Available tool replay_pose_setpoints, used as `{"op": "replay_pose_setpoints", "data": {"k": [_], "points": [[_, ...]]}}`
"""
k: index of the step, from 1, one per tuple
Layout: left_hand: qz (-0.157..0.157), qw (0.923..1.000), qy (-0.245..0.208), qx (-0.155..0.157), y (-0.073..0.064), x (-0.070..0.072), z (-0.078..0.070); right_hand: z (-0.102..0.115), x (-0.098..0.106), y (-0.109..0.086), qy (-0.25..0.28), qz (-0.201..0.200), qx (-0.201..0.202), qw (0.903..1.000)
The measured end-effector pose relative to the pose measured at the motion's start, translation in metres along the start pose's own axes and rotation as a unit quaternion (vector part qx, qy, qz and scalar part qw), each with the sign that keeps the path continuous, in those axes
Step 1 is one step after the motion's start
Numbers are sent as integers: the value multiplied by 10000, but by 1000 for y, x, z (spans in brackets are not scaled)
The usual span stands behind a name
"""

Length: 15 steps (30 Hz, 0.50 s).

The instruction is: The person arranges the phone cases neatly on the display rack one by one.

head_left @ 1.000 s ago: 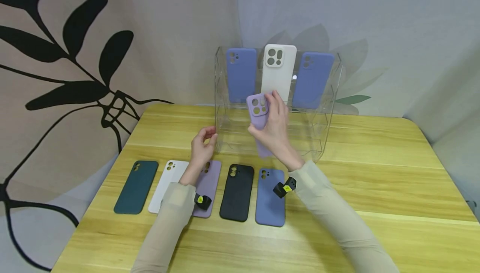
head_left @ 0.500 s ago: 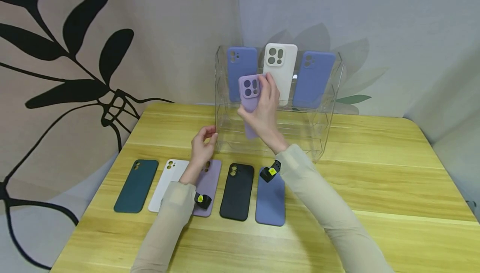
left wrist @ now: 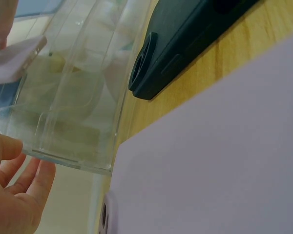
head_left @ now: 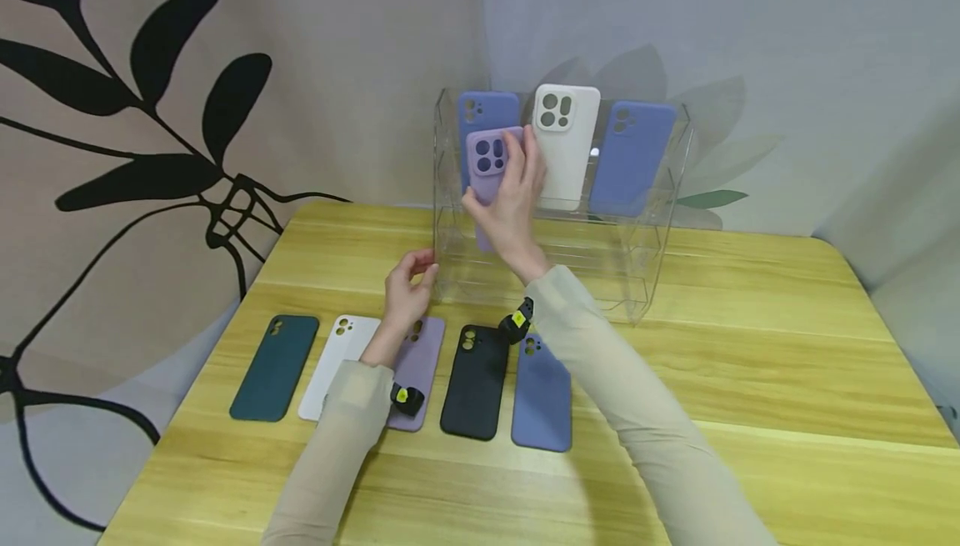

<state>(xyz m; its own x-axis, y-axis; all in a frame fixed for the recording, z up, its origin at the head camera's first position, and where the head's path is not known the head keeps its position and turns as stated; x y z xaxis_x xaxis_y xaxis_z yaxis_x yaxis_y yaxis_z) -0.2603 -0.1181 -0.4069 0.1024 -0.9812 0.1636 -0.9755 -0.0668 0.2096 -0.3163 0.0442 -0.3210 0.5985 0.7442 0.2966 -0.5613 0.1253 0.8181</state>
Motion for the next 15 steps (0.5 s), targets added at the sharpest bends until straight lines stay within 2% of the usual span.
{"op": "replay_pose_setpoints", "data": {"k": [10, 15], "points": [[-24, 10000, 15, 16, 0, 1, 1, 6, -14, -5, -114, -415, 199, 9989], [-15, 10000, -7, -98, 0, 1, 1, 7, -19, -11, -192, -553, 199, 9981]]}}
Point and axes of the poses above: each hand's wrist, its own y-axis towards the middle knuckle, its own x-axis out of the back of the hand, z = x × y, the point moved 6 cm from there along y, towards the middle knuckle, and after that the axes turned 4 degrees about -y, right-handed, at the moved point
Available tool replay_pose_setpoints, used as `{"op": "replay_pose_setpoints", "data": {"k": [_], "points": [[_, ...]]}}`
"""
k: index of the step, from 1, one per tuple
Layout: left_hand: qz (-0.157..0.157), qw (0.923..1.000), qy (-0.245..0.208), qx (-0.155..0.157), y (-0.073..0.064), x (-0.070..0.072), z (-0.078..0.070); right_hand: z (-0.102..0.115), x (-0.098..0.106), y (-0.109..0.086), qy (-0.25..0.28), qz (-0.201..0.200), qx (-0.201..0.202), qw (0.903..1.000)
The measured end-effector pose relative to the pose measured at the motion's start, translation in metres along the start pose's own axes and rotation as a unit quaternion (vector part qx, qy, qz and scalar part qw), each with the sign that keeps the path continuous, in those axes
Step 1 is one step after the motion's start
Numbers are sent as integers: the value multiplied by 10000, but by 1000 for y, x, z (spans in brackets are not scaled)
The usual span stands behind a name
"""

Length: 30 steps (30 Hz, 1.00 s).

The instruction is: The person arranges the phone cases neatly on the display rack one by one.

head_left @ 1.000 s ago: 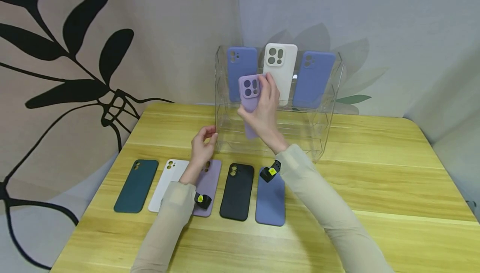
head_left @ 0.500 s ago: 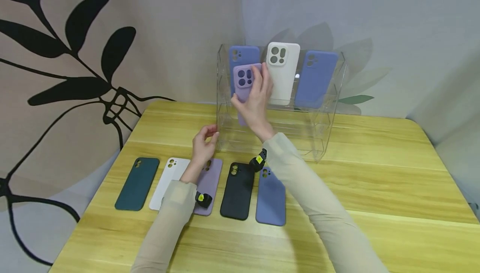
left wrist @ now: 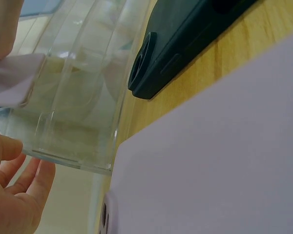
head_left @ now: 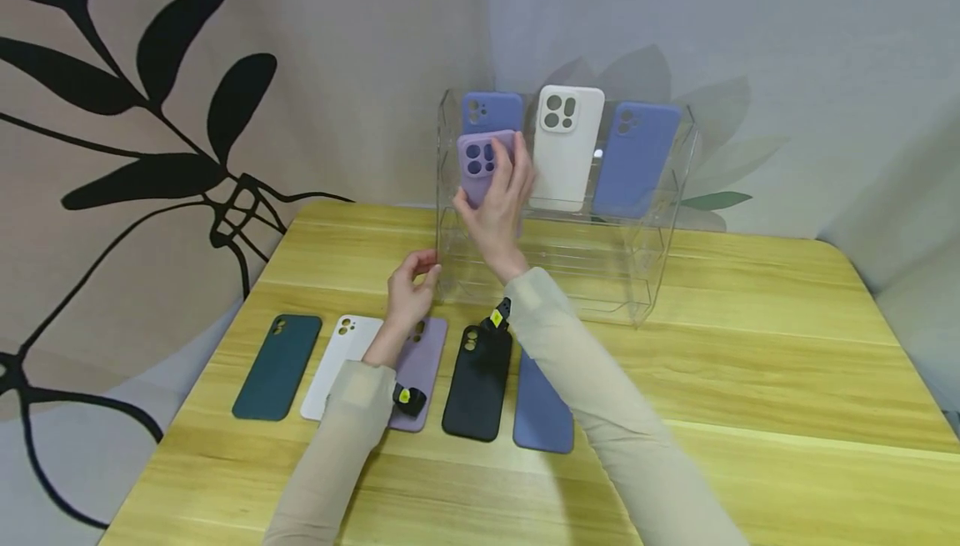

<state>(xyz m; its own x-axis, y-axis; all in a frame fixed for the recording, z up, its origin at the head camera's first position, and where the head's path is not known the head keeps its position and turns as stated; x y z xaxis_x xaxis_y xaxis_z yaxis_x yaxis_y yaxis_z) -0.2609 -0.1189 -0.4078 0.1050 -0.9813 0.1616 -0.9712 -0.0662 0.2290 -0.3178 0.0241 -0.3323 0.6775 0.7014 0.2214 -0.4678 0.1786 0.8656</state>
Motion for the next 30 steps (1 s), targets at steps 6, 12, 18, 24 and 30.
{"op": "replay_pose_setpoints", "data": {"k": [6, 12, 18, 24, 30], "points": [[1, 10000, -8, -31, 0, -1, 0, -3, -2, -5, 9, -116, -135, 9998], [24, 9999, 131, 58, 0, -1, 3, -4, -3, -10, -118, -242, -296, 9992], [-1, 9999, 108, -52, 0, 0, 2, 1, -8, -15, -267, -244, -527, 9980], [-13, 9998, 45, -171, 0, 0, -1, 5, -12, -18, -428, -224, -820, 9955], [-9, 9999, 81, -103, 0, 1, -1, 6, -15, -20, -738, -198, -973, 9923]]}}
Point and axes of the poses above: each hand's wrist, its own y-axis towards the middle knuckle, its own x-axis out of the back of the hand, z = x × y, the point moved 6 cm from there along y, towards the middle knuckle, and after that the axes turned 4 degrees about -y, right-handed, at the moved point
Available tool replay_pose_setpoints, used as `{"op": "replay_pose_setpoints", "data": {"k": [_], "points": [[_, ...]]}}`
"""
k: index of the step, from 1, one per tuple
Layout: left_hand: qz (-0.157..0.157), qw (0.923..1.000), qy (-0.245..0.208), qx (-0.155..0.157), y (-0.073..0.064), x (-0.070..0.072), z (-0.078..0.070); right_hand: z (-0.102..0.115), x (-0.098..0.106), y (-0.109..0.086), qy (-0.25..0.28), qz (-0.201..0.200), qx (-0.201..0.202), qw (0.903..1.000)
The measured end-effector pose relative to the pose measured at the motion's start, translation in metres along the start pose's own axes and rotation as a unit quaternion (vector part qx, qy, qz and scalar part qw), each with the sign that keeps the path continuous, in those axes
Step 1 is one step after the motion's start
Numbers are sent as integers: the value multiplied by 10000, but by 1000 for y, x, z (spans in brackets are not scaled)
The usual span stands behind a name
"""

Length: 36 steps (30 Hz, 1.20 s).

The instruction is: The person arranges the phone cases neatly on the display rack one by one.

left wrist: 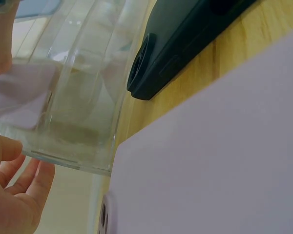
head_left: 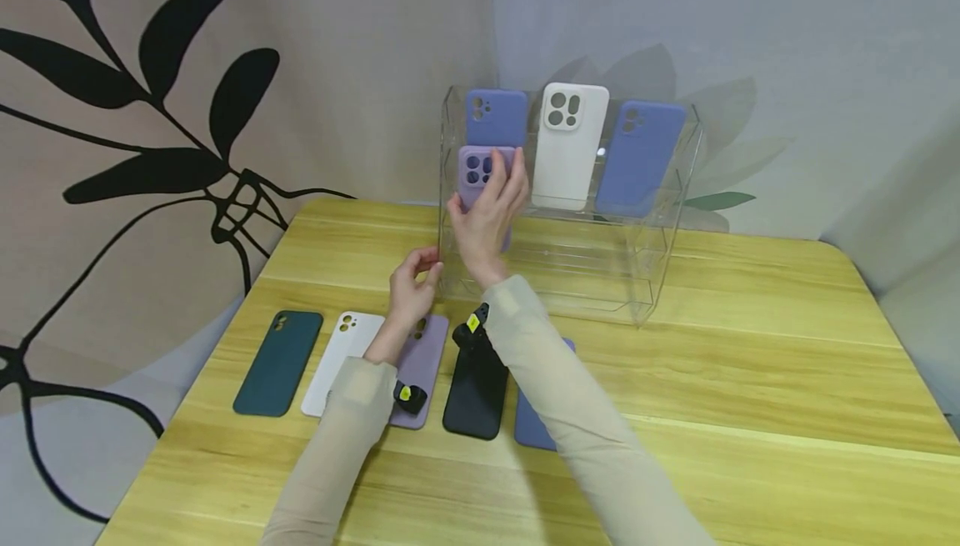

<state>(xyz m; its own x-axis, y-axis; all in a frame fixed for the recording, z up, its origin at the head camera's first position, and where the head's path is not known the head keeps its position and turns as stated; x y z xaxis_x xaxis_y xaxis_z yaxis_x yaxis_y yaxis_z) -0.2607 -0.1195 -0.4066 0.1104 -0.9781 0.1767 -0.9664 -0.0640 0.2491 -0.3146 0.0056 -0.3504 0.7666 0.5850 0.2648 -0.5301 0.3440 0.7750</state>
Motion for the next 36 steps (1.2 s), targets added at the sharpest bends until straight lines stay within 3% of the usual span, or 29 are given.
{"op": "replay_pose_setpoints", "data": {"k": [3, 9, 11, 22, 29, 32, 36], "points": [[-11, 10000, -18, 46, 1, 0, 3, 1, -1, -1, -109, 1, -61, 9999], [-131, 9998, 113, -103, 11, 1, 35, 4, -1, -1, -190, 84, -175, 9996], [-150, 9997, 132, -142, 12, 1, 40, 4, -2, -1, -237, 132, -219, 9994], [-140, 9999, 26, -38, 10, 0, 38, 3, -1, -3, -531, 219, -467, 9973], [-68, 9999, 121, -88, 1, -1, 3, 3, -1, -4, -660, 232, -568, 9959], [-30, 10000, 72, -38, 1, -2, 3, 2, 0, -4, -638, 225, -576, 9960], [-44, 10000, 11, -29, 5, -1, 20, 1, -1, -6, -603, 284, -529, 9964]]}}
Point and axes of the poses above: each hand's wrist, its own y-axis towards the middle knuckle, its own x-axis out of the back of the hand, z = x × y, the point moved 6 cm from there along y, towards the middle knuckle, and after that the axes turned 4 degrees about -y, right-handed, at the moved point
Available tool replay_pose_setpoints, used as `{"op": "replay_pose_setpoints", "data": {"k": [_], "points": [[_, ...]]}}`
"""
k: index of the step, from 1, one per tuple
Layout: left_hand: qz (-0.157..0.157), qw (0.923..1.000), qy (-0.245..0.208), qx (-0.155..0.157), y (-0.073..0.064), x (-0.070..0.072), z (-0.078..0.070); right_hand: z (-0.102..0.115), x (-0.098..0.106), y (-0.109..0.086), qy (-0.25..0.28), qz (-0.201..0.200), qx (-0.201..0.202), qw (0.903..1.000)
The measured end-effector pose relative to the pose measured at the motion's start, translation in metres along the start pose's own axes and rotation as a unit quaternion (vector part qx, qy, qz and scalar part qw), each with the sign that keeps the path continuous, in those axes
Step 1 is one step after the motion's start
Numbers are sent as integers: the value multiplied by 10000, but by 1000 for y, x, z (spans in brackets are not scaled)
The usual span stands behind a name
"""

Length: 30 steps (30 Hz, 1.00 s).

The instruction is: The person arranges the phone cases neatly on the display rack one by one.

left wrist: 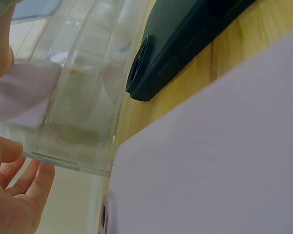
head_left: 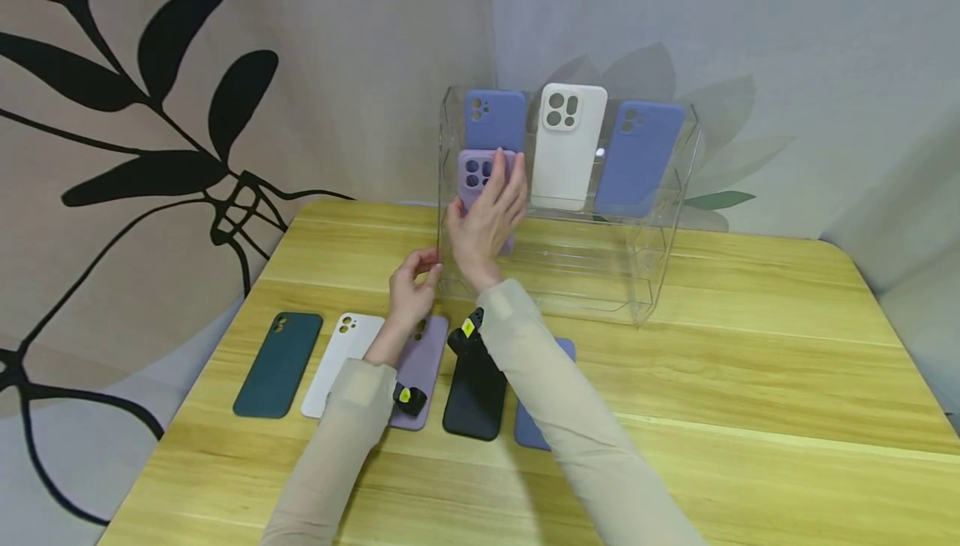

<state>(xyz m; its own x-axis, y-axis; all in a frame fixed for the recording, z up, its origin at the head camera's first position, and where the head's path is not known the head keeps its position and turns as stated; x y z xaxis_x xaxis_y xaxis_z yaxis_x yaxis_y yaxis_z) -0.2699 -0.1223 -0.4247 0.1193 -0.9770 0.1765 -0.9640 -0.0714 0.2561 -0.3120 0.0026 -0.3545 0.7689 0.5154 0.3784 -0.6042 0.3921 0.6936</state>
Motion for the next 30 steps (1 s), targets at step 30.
{"op": "replay_pose_setpoints", "data": {"k": [30], "points": [[-36, 9998, 194, 35, -6, 0, -21, -8, 56, 20, 1275, 355, 1097, 9851]]}}
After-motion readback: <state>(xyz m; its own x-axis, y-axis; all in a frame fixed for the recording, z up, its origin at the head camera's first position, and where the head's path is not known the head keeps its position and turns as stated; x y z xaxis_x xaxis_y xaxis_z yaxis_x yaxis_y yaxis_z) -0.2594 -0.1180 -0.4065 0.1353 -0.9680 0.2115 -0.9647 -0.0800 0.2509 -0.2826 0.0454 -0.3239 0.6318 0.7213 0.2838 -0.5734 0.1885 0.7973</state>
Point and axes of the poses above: each hand's wrist, its own y-axis towards the middle knuckle, its own x-axis out of the back of the hand, z = x × y, the point moved 6 cm from there along y, towards the middle knuckle, and after that the axes turned 4 degrees about -y, right-handed, at the moved point
